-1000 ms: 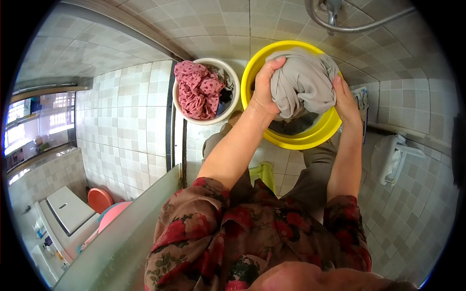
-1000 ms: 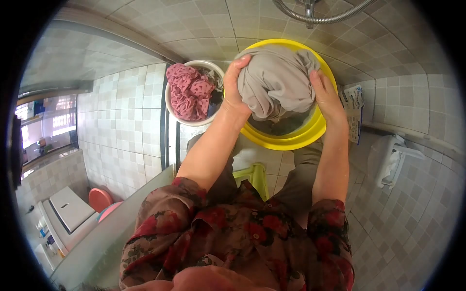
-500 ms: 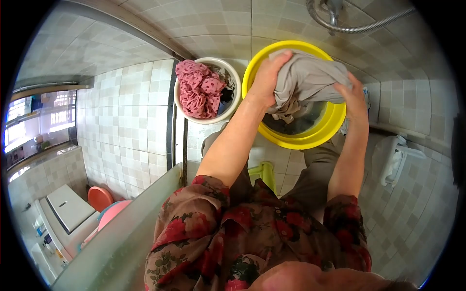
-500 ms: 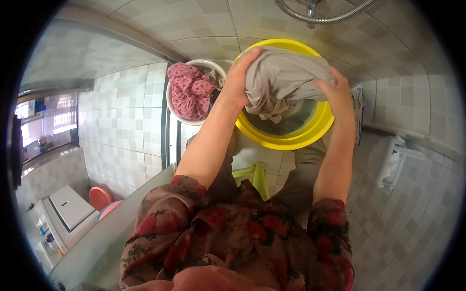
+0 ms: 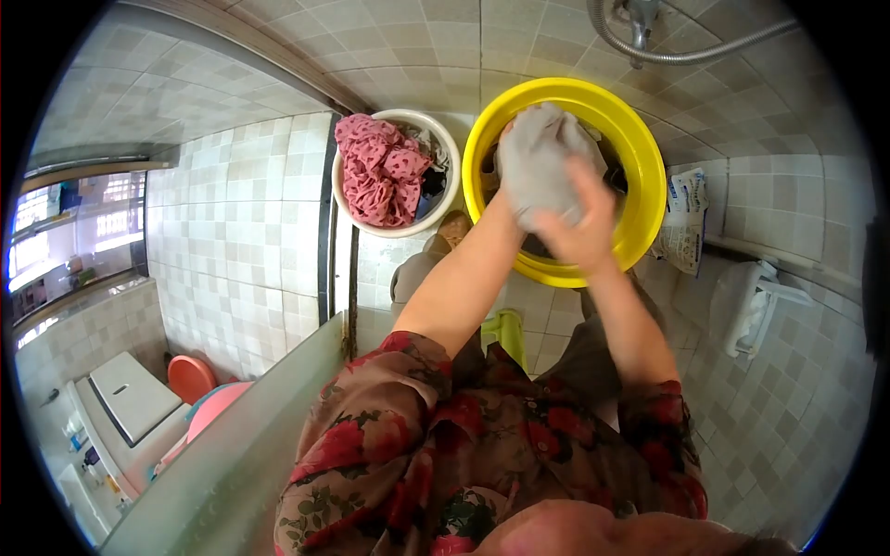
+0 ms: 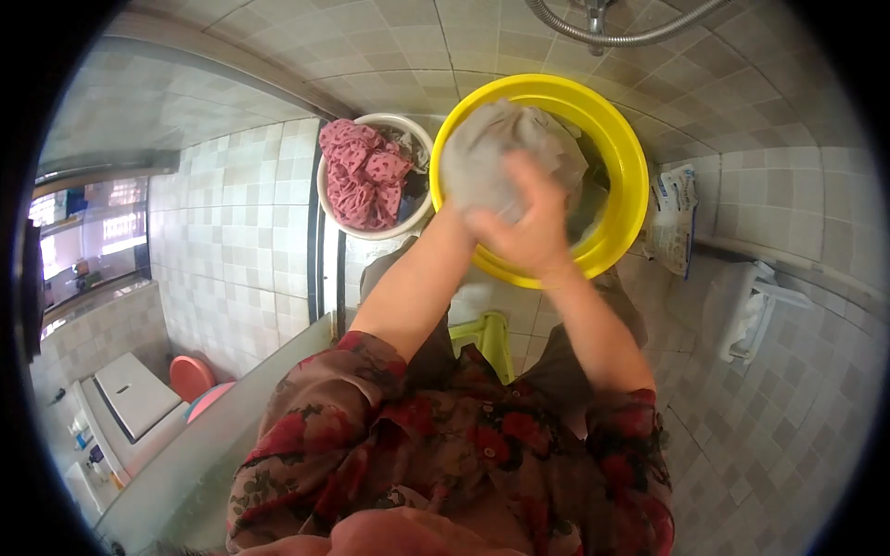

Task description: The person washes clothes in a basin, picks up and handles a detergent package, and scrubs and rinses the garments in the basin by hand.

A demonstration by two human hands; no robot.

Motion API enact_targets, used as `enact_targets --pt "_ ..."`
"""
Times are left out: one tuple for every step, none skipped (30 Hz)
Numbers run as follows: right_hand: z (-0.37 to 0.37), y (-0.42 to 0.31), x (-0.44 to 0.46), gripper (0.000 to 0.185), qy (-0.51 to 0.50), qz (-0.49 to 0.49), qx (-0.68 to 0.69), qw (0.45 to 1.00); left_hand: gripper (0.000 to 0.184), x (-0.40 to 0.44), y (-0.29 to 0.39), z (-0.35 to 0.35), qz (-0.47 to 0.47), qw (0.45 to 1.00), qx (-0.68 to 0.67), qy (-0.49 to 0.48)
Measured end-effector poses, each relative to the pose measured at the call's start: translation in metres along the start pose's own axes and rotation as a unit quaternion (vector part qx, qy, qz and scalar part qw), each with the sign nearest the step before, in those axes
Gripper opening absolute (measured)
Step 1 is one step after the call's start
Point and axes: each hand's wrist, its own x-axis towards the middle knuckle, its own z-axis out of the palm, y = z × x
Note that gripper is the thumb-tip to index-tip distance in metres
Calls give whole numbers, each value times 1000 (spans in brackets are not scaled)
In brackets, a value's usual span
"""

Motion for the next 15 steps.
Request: enact_targets --pt "8 -20 0 54 -42 -88 -83 992 29 -1 2 4 42 997 -9 -65" --pt "10 -16 -1 54 -42 -86 -82 992 27 -2 3 11 83 988 -19 -129" --pt "11 -5 0 52 -1 -88 -106 990 26 -3 3 19 122 973 -29 -195" --pt "12 6 5 50 39 -91 -131 986 26 -2 2 29 162 951 -40 -261" --pt "5 20 17 48 85 -5 -171 982 26 -10 -4 48 162 951 -41 -262" --pt "-8 42 34 46 131 79 -208 966 26 -24 -13 73 35 997 50 44" --pt "-22 83 48 45 190 78 -295 933 28 -30 -15 88 -91 924 141 343" --pt "-35 81 54 47 181 126 -262 940 30 -30 -24 77 -62 925 188 324" --pt "-32 70 52 47 183 132 -258 939 30 -32 -19 78 -66 923 192 328" --pt "-28 59 45 46 171 116 -228 952 30 -32 -15 79 -60 924 200 320" --pt "-24 45 41 46 157 94 -201 962 31 -27 -11 79 -51 928 205 308" --pt "-17 25 34 48 106 101 -111 983 30 -20 -2 61 -24 957 135 255" --pt "-10 10 19 48 36 71 -104 991 30 -20 0 61 -24 957 133 255" --pt "-3 -4 6 54 -28 46 -77 996 29 -22 3 60 -22 959 126 252" --pt "4 -19 -1 60 -60 -33 -116 991 29 -24 6 59 -19 961 119 249"
